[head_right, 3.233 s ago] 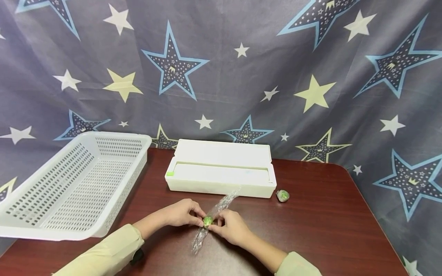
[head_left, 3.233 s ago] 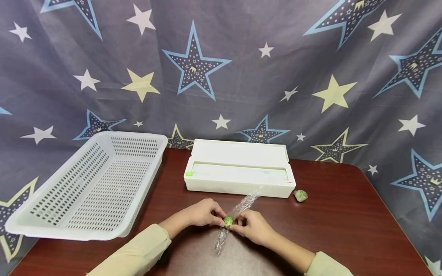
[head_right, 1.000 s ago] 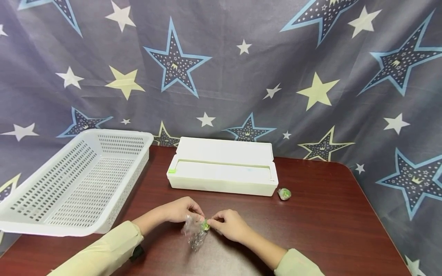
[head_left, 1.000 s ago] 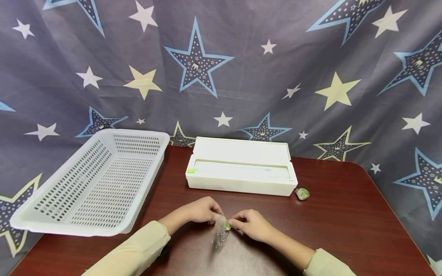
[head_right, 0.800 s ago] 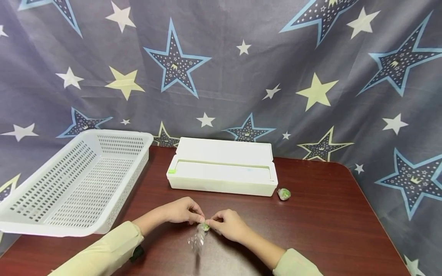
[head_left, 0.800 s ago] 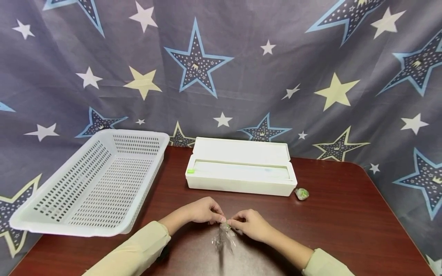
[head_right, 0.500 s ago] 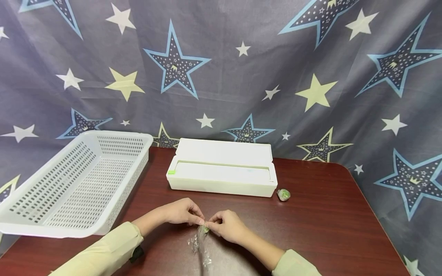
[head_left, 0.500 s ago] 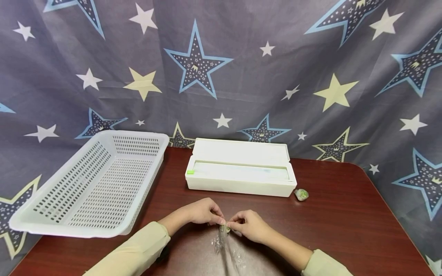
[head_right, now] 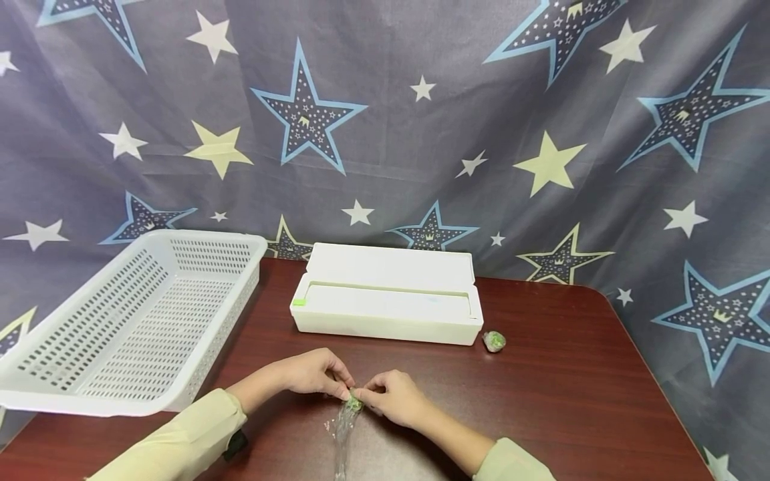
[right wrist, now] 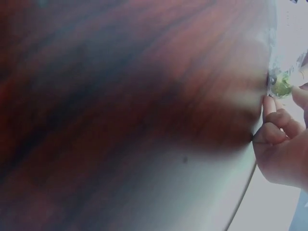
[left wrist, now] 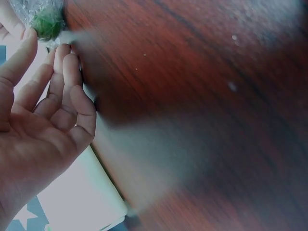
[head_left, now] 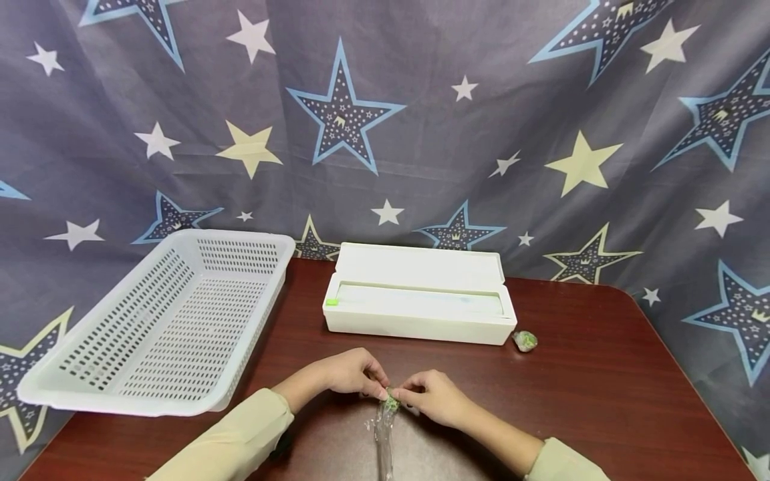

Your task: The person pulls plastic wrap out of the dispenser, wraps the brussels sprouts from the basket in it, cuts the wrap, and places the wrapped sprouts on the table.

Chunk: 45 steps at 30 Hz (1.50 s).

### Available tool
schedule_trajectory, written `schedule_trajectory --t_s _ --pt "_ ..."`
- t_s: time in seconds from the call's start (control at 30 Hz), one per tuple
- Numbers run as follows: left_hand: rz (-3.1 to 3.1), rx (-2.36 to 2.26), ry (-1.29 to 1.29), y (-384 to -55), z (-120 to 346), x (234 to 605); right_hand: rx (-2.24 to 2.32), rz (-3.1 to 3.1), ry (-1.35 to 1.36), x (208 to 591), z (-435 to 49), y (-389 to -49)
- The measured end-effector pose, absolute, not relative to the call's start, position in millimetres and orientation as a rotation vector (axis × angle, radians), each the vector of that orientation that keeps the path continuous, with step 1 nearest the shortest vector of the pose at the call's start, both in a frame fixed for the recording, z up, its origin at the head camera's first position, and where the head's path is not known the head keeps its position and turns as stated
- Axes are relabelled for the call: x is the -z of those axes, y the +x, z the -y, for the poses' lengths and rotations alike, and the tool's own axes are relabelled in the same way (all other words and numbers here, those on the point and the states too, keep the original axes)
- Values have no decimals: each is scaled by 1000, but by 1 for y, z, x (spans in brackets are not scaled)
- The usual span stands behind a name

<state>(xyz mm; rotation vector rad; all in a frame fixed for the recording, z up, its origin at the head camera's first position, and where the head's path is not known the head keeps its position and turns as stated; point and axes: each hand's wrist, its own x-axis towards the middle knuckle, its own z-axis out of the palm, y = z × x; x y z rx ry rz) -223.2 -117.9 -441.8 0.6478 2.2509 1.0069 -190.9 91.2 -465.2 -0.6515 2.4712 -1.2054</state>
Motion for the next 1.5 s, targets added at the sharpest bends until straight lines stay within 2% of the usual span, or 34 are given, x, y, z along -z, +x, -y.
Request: schedule_trajectory --t_s 0.67,1.5 --pt "-2281 -1046 721 -224 112 447 1224 -2465 -690 465 -95 -196" --pt "-2293 -1116 582 -222 99 443 1204 -2553 -803 467 -106 -194"
